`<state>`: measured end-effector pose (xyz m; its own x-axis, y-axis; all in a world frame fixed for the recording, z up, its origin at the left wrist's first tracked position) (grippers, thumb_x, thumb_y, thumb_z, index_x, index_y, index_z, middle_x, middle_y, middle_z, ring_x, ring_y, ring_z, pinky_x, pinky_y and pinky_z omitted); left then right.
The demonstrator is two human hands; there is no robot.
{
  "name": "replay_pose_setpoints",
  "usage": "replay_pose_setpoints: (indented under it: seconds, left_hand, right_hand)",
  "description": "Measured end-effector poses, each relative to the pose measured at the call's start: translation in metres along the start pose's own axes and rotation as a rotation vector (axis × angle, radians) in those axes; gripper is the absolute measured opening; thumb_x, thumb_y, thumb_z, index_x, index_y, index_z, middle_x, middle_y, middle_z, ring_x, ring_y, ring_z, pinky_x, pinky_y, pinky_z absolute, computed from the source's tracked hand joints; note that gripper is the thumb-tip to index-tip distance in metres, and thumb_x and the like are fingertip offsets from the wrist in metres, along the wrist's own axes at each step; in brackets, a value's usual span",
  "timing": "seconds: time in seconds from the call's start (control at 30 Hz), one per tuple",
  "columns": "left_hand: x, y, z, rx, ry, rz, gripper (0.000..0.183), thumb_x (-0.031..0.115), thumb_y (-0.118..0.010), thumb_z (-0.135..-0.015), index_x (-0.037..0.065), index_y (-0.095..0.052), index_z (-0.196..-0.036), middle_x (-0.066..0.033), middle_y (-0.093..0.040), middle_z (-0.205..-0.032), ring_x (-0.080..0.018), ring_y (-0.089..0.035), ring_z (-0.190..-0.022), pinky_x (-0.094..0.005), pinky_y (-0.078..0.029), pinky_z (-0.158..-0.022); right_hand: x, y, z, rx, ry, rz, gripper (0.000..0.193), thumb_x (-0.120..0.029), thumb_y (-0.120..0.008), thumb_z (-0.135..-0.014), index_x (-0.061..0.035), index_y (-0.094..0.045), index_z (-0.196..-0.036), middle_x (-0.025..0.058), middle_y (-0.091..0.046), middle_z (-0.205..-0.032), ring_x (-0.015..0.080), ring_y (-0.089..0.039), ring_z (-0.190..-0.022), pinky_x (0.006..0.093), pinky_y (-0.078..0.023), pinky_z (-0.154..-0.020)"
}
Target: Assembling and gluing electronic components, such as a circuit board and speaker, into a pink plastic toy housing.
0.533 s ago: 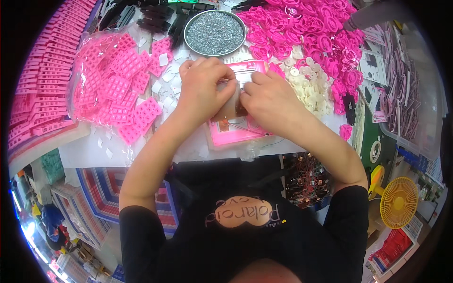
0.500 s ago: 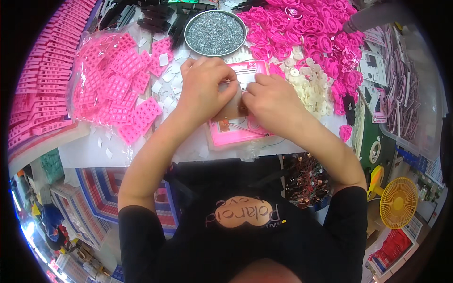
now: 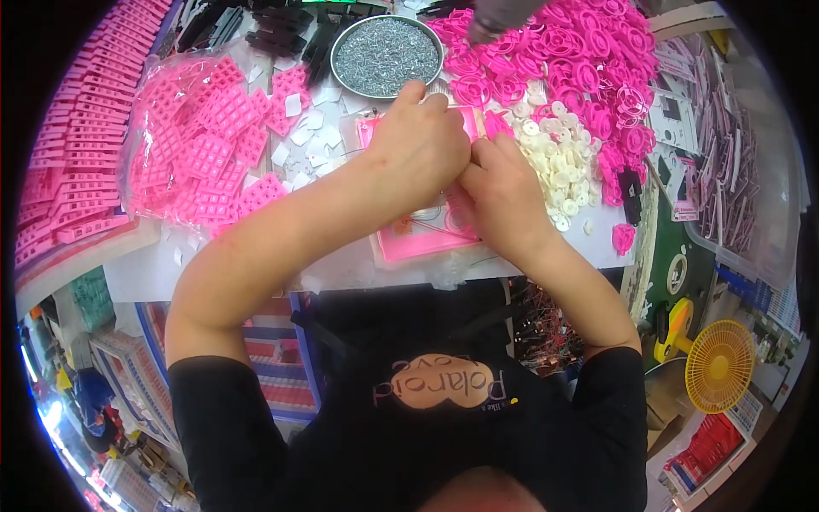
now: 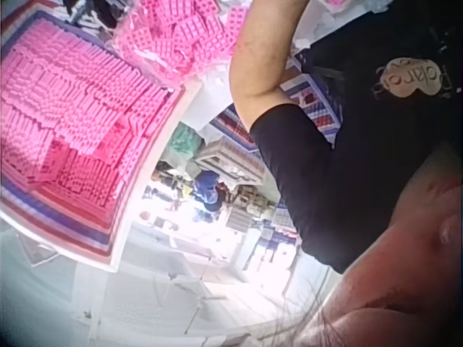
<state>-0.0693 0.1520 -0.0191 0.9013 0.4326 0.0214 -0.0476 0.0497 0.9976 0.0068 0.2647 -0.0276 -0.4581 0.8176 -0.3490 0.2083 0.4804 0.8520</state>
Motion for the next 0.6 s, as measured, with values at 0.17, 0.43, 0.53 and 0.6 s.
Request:
replay_pose_setpoints:
  seconds: [0.17,0.43,0.53,0.6]
  left_hand:
    - [-0.020,-0.009,-0.017,-0.292,0.123,0.218,0.019,0.022,-0.078,-0.073,0.006,-0.072,-0.081,-0.0146,-0.072,-0.090,-0.0326,-0.071,-0.092,-0.0465,-0.055,-0.082]
    - [-0.052,-0.007,-0.010,-0.155,0.188,0.405,0.015,0.021,-0.076,-0.080,0.006,-0.074,-0.081,-0.0144,-0.072,-0.080,-0.0357,-0.071,-0.080,-0.0457,-0.056,-0.073]
    - [-0.052,-0.007,-0.007,-0.134,0.199,0.445,0.015,0.021,-0.076,-0.081,0.006,-0.074,-0.079,-0.0151,-0.072,-0.077,-0.0354,-0.071,-0.079,-0.0453,-0.056,-0.072]
    - [-0.050,-0.007,-0.007,-0.112,0.211,0.427,0.016,0.021,-0.076,-0.081,0.005,-0.074,-0.078,-0.0159,-0.072,-0.077,-0.0359,-0.071,-0.079,-0.0454,-0.056,-0.072]
  right_hand:
    - [0.000,-0.001,-0.002,-0.072,-0.057,0.053,0.009,-0.005,-0.069,-0.076,-0.0042,-0.067,-0.084,0.0113,-0.059,-0.081,0.0321,-0.058,-0.083,0.0435,-0.050,-0.071]
    - [0.016,-0.001,-0.013,-0.117,-0.054,-0.044,0.013,-0.006,-0.073,-0.082,-0.0054,-0.065,-0.093,0.0091,-0.064,-0.089,0.0318,-0.058,-0.086,0.0426,-0.049,-0.075]
    - [0.025,-0.008,-0.015,-0.030,-0.039,-0.134,0.013,-0.008,-0.073,-0.080,-0.0066,-0.068,-0.092,0.0080,-0.066,-0.091,0.0329,-0.058,-0.091,0.0441,-0.050,-0.081]
    - [0.030,-0.013,-0.016,0.027,-0.034,-0.165,0.011,-0.009,-0.075,-0.080,-0.0068,-0.069,-0.089,0.0067,-0.066,-0.092,0.0329,-0.057,-0.092,0.0438,-0.049,-0.083]
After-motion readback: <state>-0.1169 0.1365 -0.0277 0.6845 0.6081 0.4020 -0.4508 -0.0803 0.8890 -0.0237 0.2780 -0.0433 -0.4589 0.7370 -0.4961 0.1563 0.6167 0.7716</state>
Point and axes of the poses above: each hand's wrist, its own z-axis away from the middle knuckle, its own y-axis out of the back of the hand, x = y × z, the point moved 3 cm from there along -z, towards the middle knuckle
